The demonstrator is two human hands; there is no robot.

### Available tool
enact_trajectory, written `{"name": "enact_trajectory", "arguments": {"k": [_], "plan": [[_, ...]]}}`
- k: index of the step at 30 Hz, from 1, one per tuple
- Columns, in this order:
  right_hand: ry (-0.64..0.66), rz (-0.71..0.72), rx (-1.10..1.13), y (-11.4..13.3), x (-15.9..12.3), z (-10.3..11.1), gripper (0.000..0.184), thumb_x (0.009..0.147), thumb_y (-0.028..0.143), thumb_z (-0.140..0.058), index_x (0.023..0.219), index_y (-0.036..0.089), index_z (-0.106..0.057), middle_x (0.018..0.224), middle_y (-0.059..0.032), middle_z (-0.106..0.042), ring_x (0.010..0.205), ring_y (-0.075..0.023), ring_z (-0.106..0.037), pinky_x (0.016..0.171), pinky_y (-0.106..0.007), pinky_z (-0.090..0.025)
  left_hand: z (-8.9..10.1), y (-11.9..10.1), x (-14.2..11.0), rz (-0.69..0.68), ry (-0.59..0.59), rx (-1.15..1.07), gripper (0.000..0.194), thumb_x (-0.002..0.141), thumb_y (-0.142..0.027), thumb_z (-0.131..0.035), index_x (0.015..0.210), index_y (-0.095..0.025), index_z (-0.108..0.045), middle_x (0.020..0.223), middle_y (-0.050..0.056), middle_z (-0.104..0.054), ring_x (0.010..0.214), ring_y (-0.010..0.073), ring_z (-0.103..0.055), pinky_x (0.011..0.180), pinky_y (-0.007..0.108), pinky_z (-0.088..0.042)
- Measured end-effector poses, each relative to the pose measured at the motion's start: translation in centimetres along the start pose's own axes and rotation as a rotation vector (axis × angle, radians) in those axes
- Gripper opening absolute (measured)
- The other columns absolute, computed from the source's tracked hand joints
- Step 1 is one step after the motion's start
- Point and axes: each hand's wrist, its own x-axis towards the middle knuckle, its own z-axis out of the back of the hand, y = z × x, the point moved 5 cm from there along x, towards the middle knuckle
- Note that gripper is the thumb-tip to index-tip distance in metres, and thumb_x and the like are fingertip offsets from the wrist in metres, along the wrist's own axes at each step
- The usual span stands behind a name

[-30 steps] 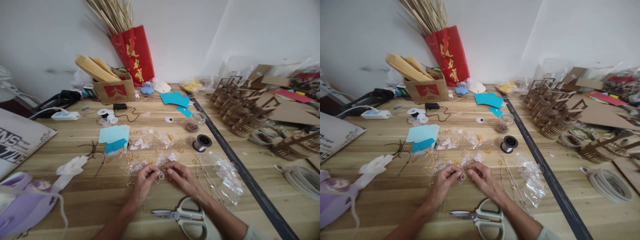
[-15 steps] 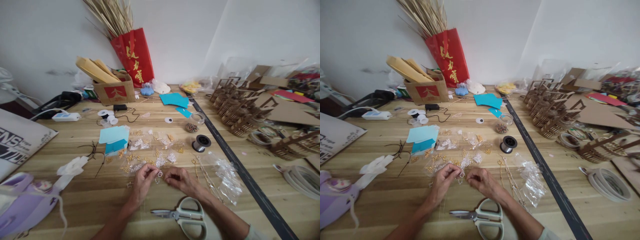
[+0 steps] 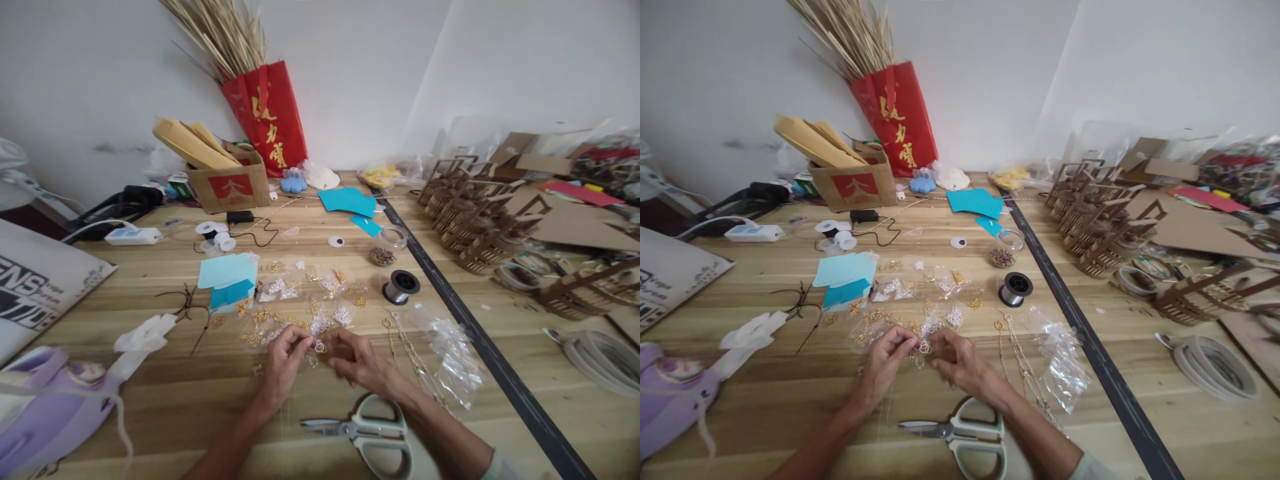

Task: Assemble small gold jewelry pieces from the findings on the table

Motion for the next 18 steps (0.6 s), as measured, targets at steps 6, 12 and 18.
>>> {"name": "enact_trajectory", "arguments": {"k": [6,12,18], "plan": [[0.026,0.005,-0.023,-0.9,0.3,-0.5,0.009,0.077,0.023,-0.058,0.08,0.015,-0.057,0.059,0.004,-0.051,0.046,-0.0056,-0.045,0.042,-0.015,-0.037,0.1,0.3,0.0,0.011,0.003,0.016,0.015,0.071,-0.03,-0.061,0.068,-0.016,-0.06,0.065,0.001,-0.063,0.063,0.0157,-0.057,0.06,0.024,-0.043],[0.005,0.021,-0.14,-0.4,0.2,0.5,0.011,0.08,0.023,-0.055,0.075,0.014,-0.058,0.053,0.0047,-0.049,0.044,-0.0061,-0.043,0.043,-0.016,-0.034,0.3,0.5,0.2,0.019,-0.017,-0.012,0.016,0.071,-0.031,-0.061,0.067,-0.016,-0.058,0.063,0.001,-0.062,0.061,0.0149,-0.056,0.059,0.024,-0.044],[0.033,-0.006,-0.073,0.0,0.0,0.6,0.024,0.085,0.037,-0.049,0.079,0.015,-0.053,0.063,0.0018,-0.056,0.041,-0.0052,-0.047,0.039,-0.016,-0.036,0.6,0.6,0.4,0.011,-0.015,-0.039,0.015,0.072,-0.03,-0.06,0.068,-0.016,-0.058,0.063,0.001,-0.061,0.062,0.0149,-0.057,0.06,0.024,-0.044]]}}
